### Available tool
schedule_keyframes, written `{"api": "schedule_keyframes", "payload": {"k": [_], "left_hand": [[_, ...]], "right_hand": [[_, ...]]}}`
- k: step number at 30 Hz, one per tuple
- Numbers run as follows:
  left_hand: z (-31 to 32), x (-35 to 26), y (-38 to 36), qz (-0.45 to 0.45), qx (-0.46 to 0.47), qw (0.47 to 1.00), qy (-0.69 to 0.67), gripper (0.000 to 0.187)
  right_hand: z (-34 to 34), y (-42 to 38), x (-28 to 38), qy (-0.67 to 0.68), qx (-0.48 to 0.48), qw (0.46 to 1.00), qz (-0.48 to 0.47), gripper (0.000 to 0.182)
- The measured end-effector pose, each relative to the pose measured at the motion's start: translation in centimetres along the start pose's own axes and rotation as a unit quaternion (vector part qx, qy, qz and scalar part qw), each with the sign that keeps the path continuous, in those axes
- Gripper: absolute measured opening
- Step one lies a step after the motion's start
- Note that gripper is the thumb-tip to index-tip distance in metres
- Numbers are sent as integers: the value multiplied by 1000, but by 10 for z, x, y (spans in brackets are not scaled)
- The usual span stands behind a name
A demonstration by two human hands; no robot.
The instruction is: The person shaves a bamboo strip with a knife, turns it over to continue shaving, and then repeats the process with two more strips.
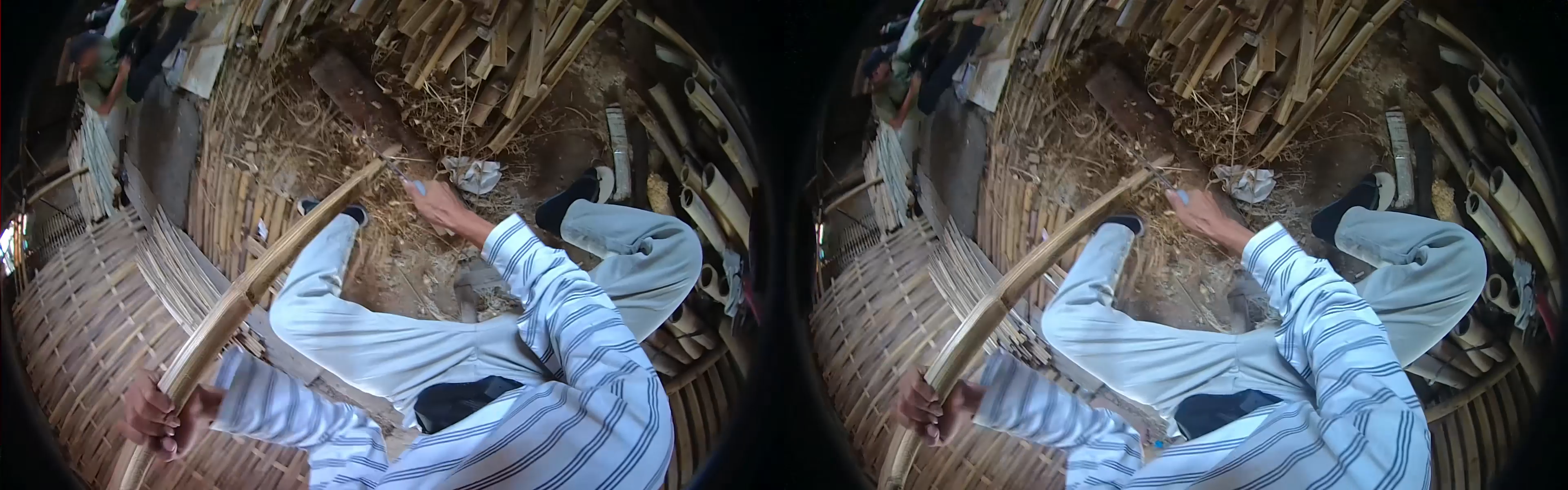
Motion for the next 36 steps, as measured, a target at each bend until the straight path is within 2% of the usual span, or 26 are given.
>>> {"api": "schedule_keyframes", "payload": {"k": [2, 3, 6, 7, 9, 12, 13, 15, 18, 21, 24, 27, 29, 31, 32, 34, 36], "left_hand": [[0, 5, 3, 2, 26, 997, -70, 20], [3, 16, 7, 0, 43, 995, -94, 20], [2, 20, 9, -6, 53, 993, -103, 21], [2, 21, 8, -10, 57, 993, -107, 21], [0, 15, 9, -8, 73, 994, -84, 21], [8, 23, 8, 4, 68, 991, -116, 22], [8, 29, 10, 16, 101, 988, -120, 21], [9, 36, 6, 17, 106, 982, -157, 18], [12, 37, 8, -12, 135, 971, -195, 15], [15, 39, 4, -42, 185, 958, -214, 17], [21, 41, 2, -117, 257, 926, -250, 20], [19, 51, 6, -114, 289, 908, -281, 15], [25, 59, 10, -147, 304, 888, -313, 14], [22, 68, 12, -155, 332, 855, -366, 14], [24, 67, 11, -160, 343, 839, -390, 15], [30, 68, 12, -162, 337, 854, -362, 16], [34, 70, 14, -146, 334, 868, -338, 16]], "right_hand": [[-21, -21, 33, 8, 37, 998, -44, 57], [-21, -33, 46, 51, 23, 996, -63, 55], [-14, -51, 71, 1, -63, 982, -175, 55], [0, -44, 57, 46, -34, 990, -130, 57], [30, -7, 2, 46, -176, 980, -86, 58], [19, 17, -57, 35, -13, 993, 109, 60], [6, 17, -39, 35, -51, 997, 47, 60], [7, -21, 1, 26, -78, 995, -62, 62], [-26, -54, 70, -1, 28, 991, -132, 64], [-12, -41, 48, 29, -34, 992, -119, 64], [-20, -13, -2, 61, 50, 995, 57, 62], [-9, -29, -9, 5, -34, 999, -35, 60], [-22, -58, 33, 8, 27, 998, -58, 60], [-42, -64, 52, -28, 30, 994, -106, 59], [-40, -62, 46, -29, 12, 995, -91, 58], [-29, -42, 19, -30, -32, 997, -63, 57], [-14, -24, -10, -8, -16, 1000, -15, 56]]}}
Point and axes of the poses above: each hand's wrist, its own y-axis towards the middle knuckle, its own z-axis out of the palm, x = y × z, the point moved 1 cm from there along y, towards the middle knuckle, and after that the axes turned 14 degrees about -y, right-handed, at the moved point
